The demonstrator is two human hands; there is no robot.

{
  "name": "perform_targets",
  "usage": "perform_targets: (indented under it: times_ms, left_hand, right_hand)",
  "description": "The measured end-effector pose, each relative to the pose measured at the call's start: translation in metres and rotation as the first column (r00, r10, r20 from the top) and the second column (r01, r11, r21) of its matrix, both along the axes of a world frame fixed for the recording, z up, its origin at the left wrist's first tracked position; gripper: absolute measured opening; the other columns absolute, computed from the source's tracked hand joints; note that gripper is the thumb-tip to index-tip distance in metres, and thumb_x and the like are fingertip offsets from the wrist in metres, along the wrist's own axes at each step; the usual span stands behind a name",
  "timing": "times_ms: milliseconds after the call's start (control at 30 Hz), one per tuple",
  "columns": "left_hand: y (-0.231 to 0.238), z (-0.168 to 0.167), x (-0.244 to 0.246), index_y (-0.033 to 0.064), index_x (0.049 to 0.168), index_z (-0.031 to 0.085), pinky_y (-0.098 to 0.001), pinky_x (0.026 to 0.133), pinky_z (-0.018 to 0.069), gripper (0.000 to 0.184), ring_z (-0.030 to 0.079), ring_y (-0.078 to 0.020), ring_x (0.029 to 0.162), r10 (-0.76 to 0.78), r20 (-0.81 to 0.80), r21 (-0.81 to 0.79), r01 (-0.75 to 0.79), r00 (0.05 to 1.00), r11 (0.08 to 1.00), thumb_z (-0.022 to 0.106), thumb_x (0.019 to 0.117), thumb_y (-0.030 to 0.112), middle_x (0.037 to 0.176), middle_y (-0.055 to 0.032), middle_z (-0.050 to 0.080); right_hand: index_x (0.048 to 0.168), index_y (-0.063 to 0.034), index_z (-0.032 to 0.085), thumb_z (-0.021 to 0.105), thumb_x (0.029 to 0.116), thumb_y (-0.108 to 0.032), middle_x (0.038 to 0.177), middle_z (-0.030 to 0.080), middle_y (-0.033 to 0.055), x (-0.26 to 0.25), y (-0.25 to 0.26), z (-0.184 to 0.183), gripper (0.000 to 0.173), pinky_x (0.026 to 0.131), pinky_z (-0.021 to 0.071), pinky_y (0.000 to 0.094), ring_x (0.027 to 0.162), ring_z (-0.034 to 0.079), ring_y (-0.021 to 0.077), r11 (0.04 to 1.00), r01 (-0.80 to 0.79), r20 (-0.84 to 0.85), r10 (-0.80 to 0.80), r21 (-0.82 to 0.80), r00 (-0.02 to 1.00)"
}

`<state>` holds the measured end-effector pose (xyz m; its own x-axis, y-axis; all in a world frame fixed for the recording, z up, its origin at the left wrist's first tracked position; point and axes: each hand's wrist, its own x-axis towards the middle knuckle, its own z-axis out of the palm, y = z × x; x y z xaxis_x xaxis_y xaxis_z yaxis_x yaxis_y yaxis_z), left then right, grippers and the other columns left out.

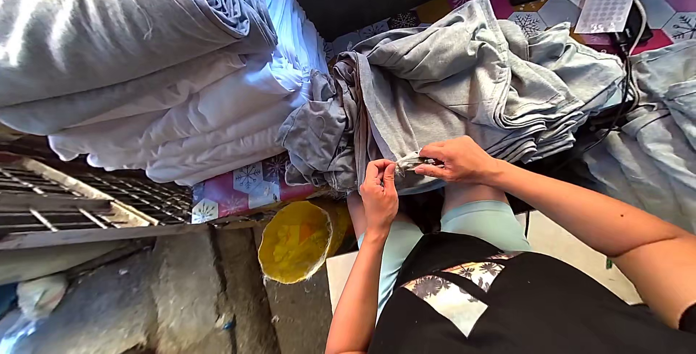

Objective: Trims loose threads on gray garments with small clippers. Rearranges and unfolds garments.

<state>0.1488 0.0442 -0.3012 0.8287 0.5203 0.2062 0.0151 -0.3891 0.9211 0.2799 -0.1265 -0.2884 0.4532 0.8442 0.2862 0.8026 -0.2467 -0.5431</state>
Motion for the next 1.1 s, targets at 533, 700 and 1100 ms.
perform_targets:
  times_ms: [533, 700, 1100]
  left_hand:
    - [0.004, 0.0, 0.001, 0.0042, 0.104, 0.065, -0.0129, 0.063, 0.0479, 0.009, 0.056, 0.0057, 0.065, -0.059, -0.022, 0.007, 0.059, 0.998, 0.998, 0.06, 0.1023, 0.012, 0.078, 0.0056, 0.064]
    - [0.007, 0.005, 0.0, 0.0057, 0.105, 0.065, -0.0158, 0.066, 0.0495, 0.01, 0.058, 0.0027, 0.068, -0.086, -0.045, -0.164, 0.078, 0.995, 0.983, 0.057, 0.1036, 0.01, 0.08, 0.0059, 0.064]
    - [0.007, 0.005, 0.002, 0.006, 0.102, 0.064, -0.0172, 0.068, 0.0516, 0.01, 0.06, 0.0013, 0.071, -0.107, -0.048, -0.229, 0.093, 0.993, 0.969, 0.055, 0.1039, 0.007, 0.081, 0.0051, 0.064]
  right_hand:
    - [0.077, -0.009, 0.071, 0.059, 0.0984, -0.047, 0.065, 0.062, 0.0059, 0.014, 0.013, 0.001, 0.045, 0.047, 0.0426, 0.0442, 0.057, 0.063, 0.0239, 0.997, -0.077, 0.064, 0.079, -0.03, 0.995]
    - [0.08, -0.0088, 0.07, 0.059, 0.0977, -0.049, 0.067, 0.064, 0.006, 0.017, 0.013, 0.0, 0.046, 0.047, 0.0434, 0.0434, 0.058, 0.063, 0.0229, 0.995, -0.099, 0.054, 0.099, -0.007, 0.994]
    - [0.08, -0.0058, 0.07, 0.062, 0.0969, -0.046, 0.069, 0.064, 0.0071, 0.018, 0.015, -0.001, 0.045, 0.051, 0.0457, 0.0439, 0.06, 0.063, 0.0221, 0.991, -0.102, -0.033, 0.105, 0.088, 0.994]
